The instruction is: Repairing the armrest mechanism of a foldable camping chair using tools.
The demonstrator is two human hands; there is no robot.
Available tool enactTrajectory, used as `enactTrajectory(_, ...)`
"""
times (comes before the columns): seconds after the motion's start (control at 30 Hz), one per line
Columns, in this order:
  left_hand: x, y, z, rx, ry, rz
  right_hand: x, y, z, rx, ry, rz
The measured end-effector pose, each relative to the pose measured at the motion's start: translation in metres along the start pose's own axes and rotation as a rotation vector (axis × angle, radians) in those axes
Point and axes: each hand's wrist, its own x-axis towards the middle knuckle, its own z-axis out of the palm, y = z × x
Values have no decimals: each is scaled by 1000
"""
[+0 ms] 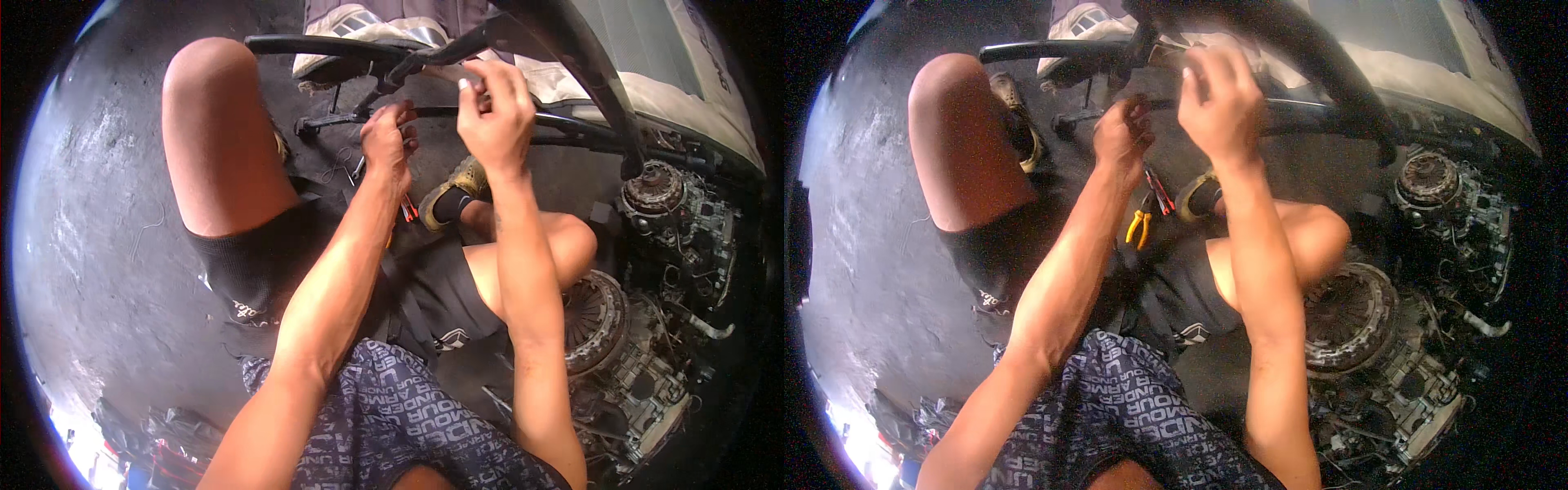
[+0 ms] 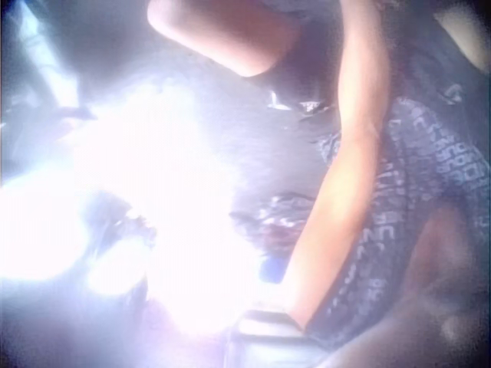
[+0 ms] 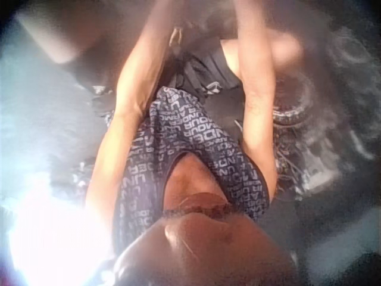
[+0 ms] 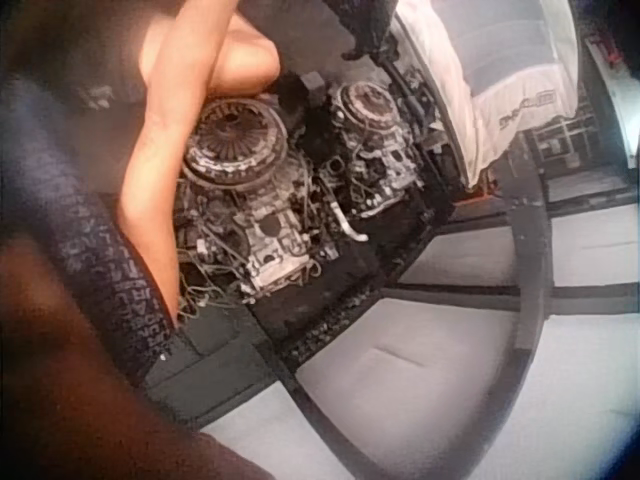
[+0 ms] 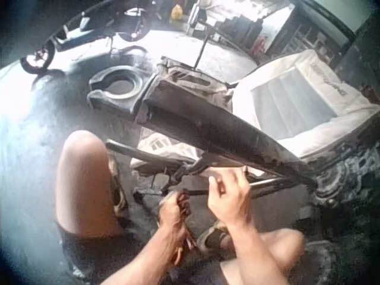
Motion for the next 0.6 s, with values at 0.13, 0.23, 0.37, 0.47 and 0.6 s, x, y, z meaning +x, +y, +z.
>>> enactTrajectory(0.13, 1, 3, -11, 110, 5, -30, -9, 11, 20, -136, 81, -201)
enactTrajectory(0.23, 1, 10, -23, 186, -28, -49, -18, 19, 29, -228, 77, -250)
enactTrajectory(0.37, 2, 22, -45, 310, -22, -68, -34, 12, 32, -274, 41, -154)
enactTrajectory(0.47, 0, 22, -51, 349, -24, -84, -35, 11, 30, -108, 243, -64)
enactTrajectory(0.6, -2, 17, -48, 366, -34, -108, -48, -16, 36, -130, 99, 124)
